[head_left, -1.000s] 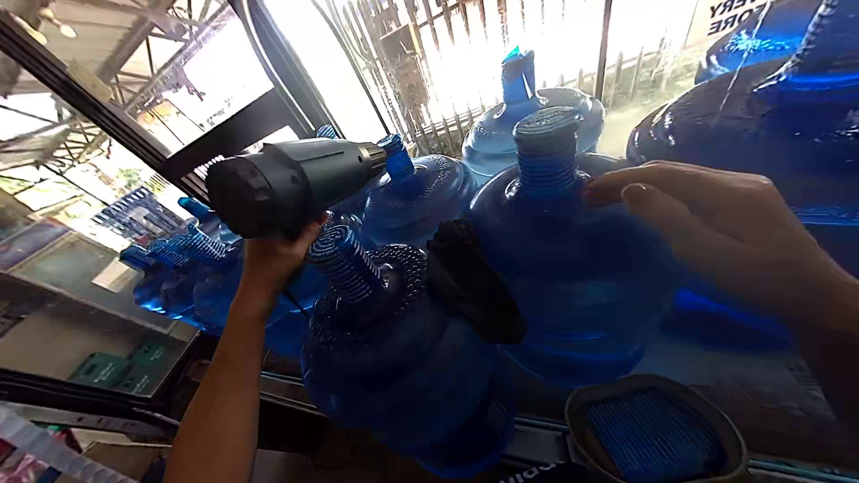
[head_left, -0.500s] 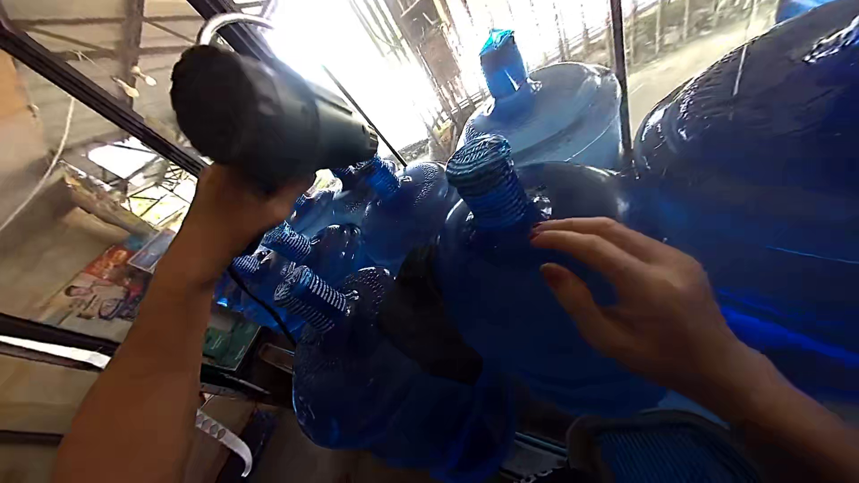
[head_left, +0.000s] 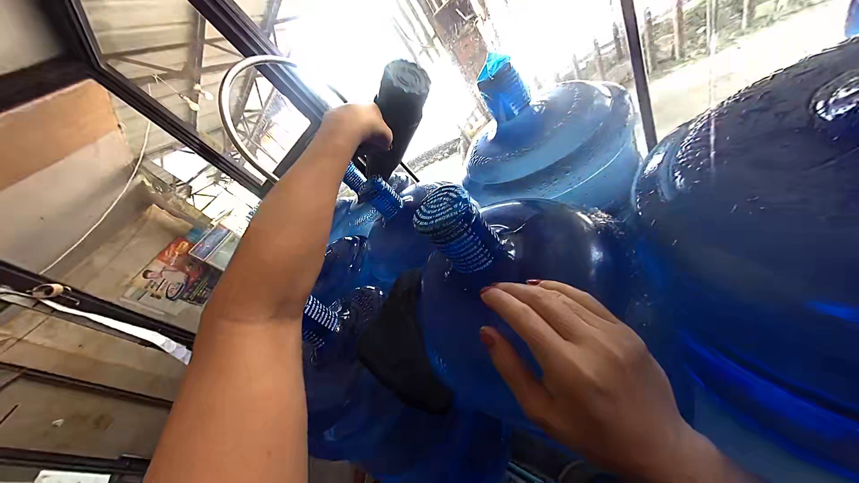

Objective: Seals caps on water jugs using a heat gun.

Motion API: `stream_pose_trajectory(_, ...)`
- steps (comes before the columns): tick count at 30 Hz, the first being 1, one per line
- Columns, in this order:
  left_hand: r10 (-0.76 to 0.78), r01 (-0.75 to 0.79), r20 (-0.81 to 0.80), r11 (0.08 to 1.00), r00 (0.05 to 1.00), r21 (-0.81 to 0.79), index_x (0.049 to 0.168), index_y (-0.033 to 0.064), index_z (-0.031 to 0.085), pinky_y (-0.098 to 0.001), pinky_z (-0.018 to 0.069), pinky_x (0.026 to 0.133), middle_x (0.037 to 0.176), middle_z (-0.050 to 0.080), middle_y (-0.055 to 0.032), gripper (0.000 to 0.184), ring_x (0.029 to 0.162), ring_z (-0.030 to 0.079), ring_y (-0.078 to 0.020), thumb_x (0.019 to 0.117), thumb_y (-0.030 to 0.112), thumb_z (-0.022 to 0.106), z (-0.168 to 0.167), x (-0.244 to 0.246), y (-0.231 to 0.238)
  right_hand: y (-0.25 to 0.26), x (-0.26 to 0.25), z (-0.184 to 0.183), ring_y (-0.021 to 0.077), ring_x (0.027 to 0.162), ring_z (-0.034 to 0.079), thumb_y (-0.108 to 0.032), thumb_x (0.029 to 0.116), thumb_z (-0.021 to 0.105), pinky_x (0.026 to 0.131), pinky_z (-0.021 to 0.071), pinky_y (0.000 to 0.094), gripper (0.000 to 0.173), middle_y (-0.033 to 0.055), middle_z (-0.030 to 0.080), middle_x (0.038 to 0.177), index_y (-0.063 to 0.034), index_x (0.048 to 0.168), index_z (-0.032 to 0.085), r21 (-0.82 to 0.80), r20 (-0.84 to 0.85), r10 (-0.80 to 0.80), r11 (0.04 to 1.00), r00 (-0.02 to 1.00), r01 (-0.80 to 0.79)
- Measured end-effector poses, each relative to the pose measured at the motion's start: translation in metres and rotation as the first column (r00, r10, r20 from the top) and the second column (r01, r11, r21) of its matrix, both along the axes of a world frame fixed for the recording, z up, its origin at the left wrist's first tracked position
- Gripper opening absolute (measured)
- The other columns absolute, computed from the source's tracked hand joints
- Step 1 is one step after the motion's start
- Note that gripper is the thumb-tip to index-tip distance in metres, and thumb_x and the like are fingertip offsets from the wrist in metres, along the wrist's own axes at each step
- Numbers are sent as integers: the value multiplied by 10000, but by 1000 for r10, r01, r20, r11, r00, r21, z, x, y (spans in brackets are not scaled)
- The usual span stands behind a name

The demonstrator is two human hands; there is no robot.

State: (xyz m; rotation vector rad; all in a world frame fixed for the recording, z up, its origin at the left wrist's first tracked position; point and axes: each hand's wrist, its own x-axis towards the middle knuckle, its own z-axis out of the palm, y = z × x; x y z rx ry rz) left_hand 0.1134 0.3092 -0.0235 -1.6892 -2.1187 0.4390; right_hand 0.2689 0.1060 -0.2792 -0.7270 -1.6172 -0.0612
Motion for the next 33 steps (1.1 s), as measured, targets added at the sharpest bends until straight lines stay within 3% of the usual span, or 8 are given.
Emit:
stream_pose_trajectory(4,80,-86,-75,993,994,-80,1165,-77,657,-725,425,913,1199,638,-313,465,1169,598,-472,932,322,709,-10,9,11,1,2,-1,208,989,724,-277,1030,481,973,519,322,338,87,769,1025,-59,1082,733,5,-21,26,1000,999,-26)
stream_pose_trajectory(7,45,-43,21,993,999,-107,1161,-70,649,-646,483,870,1103,661,-277,461,1021,648,-408,953,337,700,-4,12,-5,1,2,-2,206,994,722,-283,1029,485,981,516,324,337,87,768,1031,-62,1087,733,6,-24,38,999,999,-38)
stream_pose_trajectory(9,-12,24,117,994,993,-104,1160,-36,642,-557,517,796,1004,665,-213,436,861,649,-320,962,350,694,1,11,-27,0,2,-2,209,998,719,-287,1029,488,979,518,328,335,86,766,1027,-64,1088,733,0,-26,38,999,999,-38)
stream_pose_trajectory(11,-73,92,180,991,981,-101,1192,-25,650,-587,512,843,1036,679,-221,443,898,665,-337,968,354,699,10,9,-51,-1,2,-2,215,1002,718,-291,1032,487,974,520,333,337,89,766,1033,-68,1092,731,-4,-19,28,1000,999,-28)
stream_pose_trajectory(16,-258,288,279,955,925,-71,1127,23,694,-551,538,807,964,700,-164,353,838,677,-280,961,334,715,23,-25,-103,-3,1,-3,236,1026,715,-291,1031,493,970,526,359,343,102,763,1050,-63,1092,741,-19,9,0,1000,1000,0)
stream_pose_trajectory(23,-489,481,262,871,832,97,1066,21,697,-590,522,780,909,695,-156,326,834,673,-294,943,320,728,23,-107,-163,-3,0,-4,265,1058,705,-278,1022,509,936,538,379,337,128,751,1071,-46,1108,738,-17,29,-32,999,999,32)
stream_pose_trajectory(28,-607,520,213,778,765,353,1097,33,699,-637,521,817,954,712,-175,482,889,698,-329,931,482,641,8,-166,-168,-2,1,-5,272,1056,704,-274,1026,513,919,545,409,332,140,745,1083,-42,1113,735,-33,28,-39,999,999,40)
stream_pose_trajectory(33,-661,480,318,729,680,489,1142,63,676,-536,554,809,929,707,-107,515,843,693,-217,914,524,664,-3,-194,-161,-2,5,-2,242,1017,699,-255,1032,515,880,545,390,323,145,739,1048,-30,1090,740,-39,16,-7,999,1000,7)
